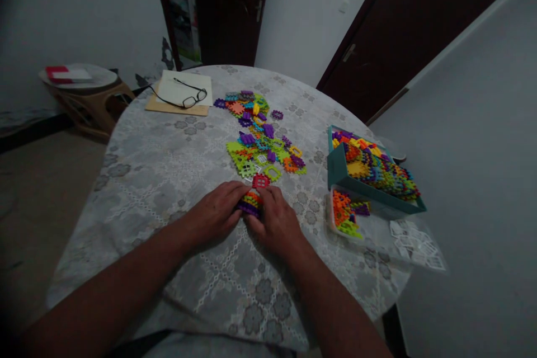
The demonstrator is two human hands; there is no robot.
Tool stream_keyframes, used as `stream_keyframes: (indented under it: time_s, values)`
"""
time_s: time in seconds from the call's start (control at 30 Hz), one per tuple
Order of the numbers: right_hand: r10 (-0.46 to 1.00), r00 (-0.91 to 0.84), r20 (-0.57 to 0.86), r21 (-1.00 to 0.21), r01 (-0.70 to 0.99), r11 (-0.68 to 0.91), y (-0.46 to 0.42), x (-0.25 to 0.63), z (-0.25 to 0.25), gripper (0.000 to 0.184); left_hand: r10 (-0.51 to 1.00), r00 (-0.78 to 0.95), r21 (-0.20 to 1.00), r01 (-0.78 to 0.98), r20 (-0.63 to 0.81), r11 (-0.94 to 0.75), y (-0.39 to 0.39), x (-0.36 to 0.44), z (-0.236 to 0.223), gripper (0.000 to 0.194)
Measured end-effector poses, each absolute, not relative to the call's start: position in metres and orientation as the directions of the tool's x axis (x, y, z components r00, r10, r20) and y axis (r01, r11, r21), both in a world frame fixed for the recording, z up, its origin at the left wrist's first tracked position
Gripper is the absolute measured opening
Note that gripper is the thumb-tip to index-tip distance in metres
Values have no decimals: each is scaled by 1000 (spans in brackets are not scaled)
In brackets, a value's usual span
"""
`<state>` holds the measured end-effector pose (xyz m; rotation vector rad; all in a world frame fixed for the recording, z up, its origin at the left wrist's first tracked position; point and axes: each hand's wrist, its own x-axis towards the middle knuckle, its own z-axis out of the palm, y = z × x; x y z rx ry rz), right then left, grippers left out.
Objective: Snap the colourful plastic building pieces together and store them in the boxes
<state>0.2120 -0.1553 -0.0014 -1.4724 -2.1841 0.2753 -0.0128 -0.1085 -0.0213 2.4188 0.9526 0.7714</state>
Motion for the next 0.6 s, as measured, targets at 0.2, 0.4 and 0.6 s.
stream_keyframes:
  time_s: [0.2,0.4,0.6]
  values:
    - [910,-306,281,-473,780,409,-147,201,-1,57,730,601,581,482,325,-656,-104,-15,-30,77]
    - [928,-311,205,-527,764,372,-140,197,5,48,714,598,559,474,363,-681,-97,-19,-35,69]
    - [936,-319,150,-501,791,350,-136,194,12,51,714,607,556,480,347,-679,-85,-24,-40,64]
